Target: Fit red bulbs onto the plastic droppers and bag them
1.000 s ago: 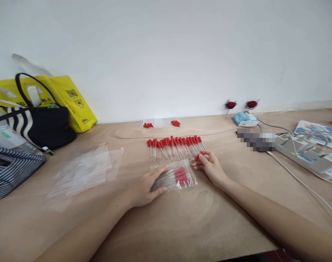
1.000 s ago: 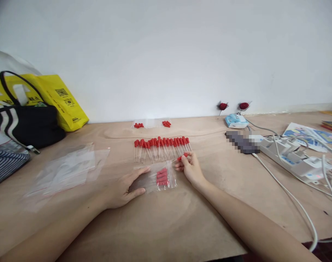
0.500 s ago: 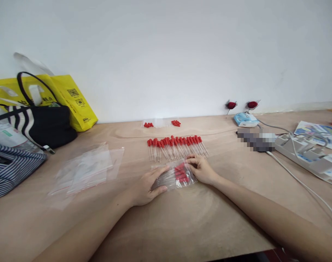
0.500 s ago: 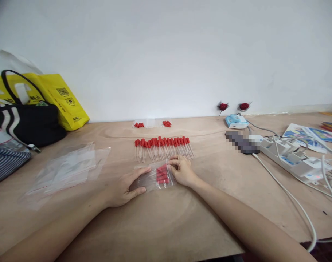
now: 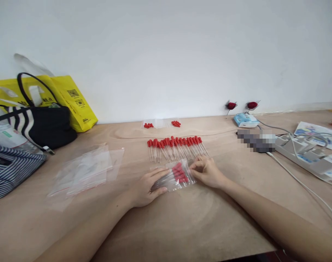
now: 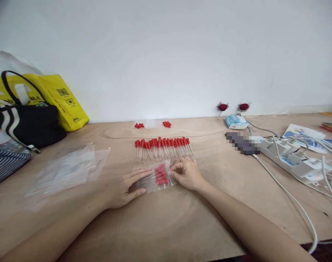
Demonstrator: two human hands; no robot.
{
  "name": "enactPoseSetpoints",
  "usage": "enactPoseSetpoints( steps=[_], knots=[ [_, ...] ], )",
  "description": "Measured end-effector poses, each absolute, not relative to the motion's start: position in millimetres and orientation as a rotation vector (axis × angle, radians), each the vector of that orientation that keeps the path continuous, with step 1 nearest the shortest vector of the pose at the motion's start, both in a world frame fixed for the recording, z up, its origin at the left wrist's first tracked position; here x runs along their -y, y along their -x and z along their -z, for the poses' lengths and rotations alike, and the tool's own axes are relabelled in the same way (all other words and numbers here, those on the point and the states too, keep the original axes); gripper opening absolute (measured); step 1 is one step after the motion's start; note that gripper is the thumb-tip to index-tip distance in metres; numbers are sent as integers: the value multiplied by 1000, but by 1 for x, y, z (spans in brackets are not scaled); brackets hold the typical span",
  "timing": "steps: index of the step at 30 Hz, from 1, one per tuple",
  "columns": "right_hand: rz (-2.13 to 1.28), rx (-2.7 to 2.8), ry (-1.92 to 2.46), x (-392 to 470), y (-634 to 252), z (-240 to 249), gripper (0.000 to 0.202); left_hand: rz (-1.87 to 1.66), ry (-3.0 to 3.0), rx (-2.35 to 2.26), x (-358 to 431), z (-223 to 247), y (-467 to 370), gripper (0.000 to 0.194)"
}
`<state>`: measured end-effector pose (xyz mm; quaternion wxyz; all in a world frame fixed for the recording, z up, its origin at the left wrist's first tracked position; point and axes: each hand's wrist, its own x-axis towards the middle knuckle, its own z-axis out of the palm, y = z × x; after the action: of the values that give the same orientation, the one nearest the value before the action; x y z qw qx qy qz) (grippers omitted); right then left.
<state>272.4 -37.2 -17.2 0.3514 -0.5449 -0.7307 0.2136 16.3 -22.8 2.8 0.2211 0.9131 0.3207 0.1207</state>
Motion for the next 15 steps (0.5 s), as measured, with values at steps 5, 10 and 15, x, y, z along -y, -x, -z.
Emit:
enactPoseSetpoints(
  steps=[5, 10, 15],
  knots=[
    [-723, 2040, 1296, 46, -279, 15, 12, -313, -2527, -903, 24, -3, -17, 47],
    [-898, 1912, 1204, 40, -275, 21, 19, -332, -2538, -857, 22, -3, -18, 46],
    [-898, 1864, 1194, 39, -272, 26, 22, -318, -2558, -842, 23, -4, -19, 46]
  ],
)
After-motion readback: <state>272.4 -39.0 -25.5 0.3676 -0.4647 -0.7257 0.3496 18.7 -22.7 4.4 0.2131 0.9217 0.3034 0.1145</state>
